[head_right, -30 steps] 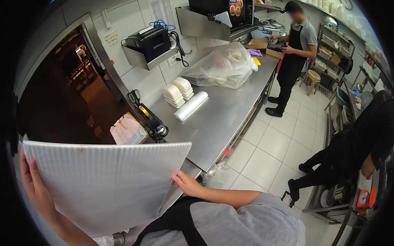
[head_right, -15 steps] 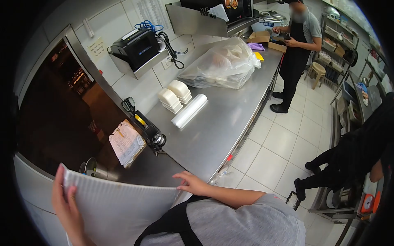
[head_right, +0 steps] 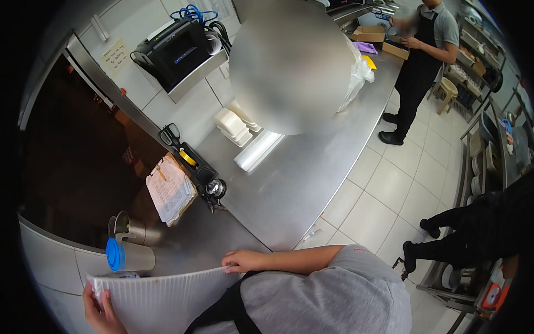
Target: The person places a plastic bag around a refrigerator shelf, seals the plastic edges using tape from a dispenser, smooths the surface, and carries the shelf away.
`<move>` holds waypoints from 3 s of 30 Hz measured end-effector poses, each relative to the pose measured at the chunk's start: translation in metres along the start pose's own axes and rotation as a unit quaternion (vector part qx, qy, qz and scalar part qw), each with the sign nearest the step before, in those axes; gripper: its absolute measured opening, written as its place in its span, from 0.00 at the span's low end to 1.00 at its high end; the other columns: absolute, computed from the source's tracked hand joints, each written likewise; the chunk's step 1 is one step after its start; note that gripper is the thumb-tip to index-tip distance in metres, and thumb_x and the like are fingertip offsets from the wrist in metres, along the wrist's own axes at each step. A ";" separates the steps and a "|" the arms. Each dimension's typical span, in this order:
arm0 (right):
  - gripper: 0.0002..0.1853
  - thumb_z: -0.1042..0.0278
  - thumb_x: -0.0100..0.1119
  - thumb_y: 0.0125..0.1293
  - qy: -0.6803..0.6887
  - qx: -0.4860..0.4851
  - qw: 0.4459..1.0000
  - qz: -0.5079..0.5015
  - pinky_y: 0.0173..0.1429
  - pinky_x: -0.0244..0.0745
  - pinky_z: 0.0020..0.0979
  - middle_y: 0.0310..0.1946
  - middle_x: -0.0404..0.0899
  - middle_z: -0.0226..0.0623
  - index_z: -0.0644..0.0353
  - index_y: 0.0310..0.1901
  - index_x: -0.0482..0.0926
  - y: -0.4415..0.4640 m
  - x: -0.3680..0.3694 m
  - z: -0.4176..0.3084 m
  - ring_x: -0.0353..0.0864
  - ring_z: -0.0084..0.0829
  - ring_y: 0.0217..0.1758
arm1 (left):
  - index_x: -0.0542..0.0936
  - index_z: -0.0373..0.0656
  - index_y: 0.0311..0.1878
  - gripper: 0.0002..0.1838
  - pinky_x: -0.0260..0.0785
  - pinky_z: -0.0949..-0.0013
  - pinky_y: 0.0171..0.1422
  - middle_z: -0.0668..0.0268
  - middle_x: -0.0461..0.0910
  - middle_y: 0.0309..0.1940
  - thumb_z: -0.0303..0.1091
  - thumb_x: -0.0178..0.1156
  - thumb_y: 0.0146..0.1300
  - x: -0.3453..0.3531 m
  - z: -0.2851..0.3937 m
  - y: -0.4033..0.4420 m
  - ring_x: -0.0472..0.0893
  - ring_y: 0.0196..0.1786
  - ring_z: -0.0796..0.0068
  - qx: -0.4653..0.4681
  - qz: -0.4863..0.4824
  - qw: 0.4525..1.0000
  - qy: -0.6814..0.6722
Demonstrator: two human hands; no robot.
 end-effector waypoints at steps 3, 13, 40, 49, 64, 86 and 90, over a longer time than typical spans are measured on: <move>0.10 0.61 0.61 0.64 -0.011 -0.056 0.997 -0.050 0.40 0.72 0.35 0.36 0.76 0.37 0.57 0.42 0.76 0.013 0.003 0.003 0.77 0.35 0.35 | 0.79 0.34 0.47 0.16 0.70 0.64 0.38 0.53 0.80 0.29 0.37 0.65 0.63 -0.002 -0.010 0.000 0.76 0.30 0.61 -0.056 -0.004 0.995 0.084; 0.09 0.61 0.62 0.64 0.046 -0.049 0.983 -0.172 0.42 0.71 0.34 0.34 0.78 0.37 0.57 0.39 0.77 0.021 -0.005 0.003 0.78 0.35 0.36 | 0.76 0.36 0.52 0.18 0.69 0.56 0.51 0.45 0.79 0.42 0.41 0.57 0.69 0.017 -0.026 -0.005 0.79 0.45 0.49 -0.034 0.009 0.998 0.060; 0.17 0.53 0.62 0.62 -0.084 0.271 0.924 0.258 0.35 0.69 0.35 0.21 0.79 0.38 0.61 0.27 0.83 0.186 -0.213 0.086 0.78 0.31 0.26 | 0.74 0.35 0.46 0.23 0.62 0.61 0.30 0.58 0.76 0.30 0.46 0.64 0.57 0.026 0.036 -0.006 0.71 0.25 0.57 0.076 0.083 0.993 0.035; 0.16 0.54 0.61 0.64 -0.178 0.235 0.910 0.291 0.46 0.71 0.34 0.34 0.81 0.34 0.61 0.36 0.83 0.169 -0.246 0.037 0.77 0.31 0.42 | 0.72 0.51 0.64 0.28 0.68 0.63 0.29 0.61 0.80 0.32 0.39 0.63 0.58 0.002 0.043 -0.001 0.78 0.27 0.59 0.076 -0.014 0.997 -0.002; 0.12 0.68 0.47 0.74 0.321 -0.117 0.926 -0.160 0.46 0.70 0.25 0.40 0.71 0.31 0.66 0.35 0.76 0.074 -0.078 -0.303 0.72 0.20 0.39 | 0.78 0.38 0.47 0.10 0.69 0.68 0.41 0.60 0.79 0.35 0.30 0.60 0.63 0.001 0.051 0.013 0.77 0.36 0.66 0.125 -0.131 0.960 -0.212; 0.17 0.55 0.60 0.65 0.240 0.194 0.951 0.014 0.40 0.64 0.23 0.28 0.78 0.29 0.60 0.27 0.81 0.038 -0.081 -0.326 0.70 0.18 0.35 | 0.74 0.34 0.40 0.13 0.69 0.55 0.47 0.49 0.77 0.36 0.36 0.59 0.64 0.008 0.077 0.002 0.78 0.43 0.48 0.127 -0.334 0.898 -0.255; 0.18 0.55 0.60 0.63 0.157 0.221 0.961 0.057 0.31 0.60 0.25 0.20 0.73 0.28 0.61 0.22 0.80 0.039 -0.087 -0.332 0.64 0.19 0.25 | 0.74 0.37 0.39 0.14 0.65 0.69 0.34 0.63 0.75 0.27 0.39 0.63 0.63 0.017 0.080 -0.003 0.72 0.30 0.75 0.119 -0.277 0.908 -0.292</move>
Point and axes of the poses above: each hand's wrist, its own y-axis towards the middle knuckle, its own x-axis out of the palm, z = x × y, the point moved 5 cm from there along y, towards the middle knuckle
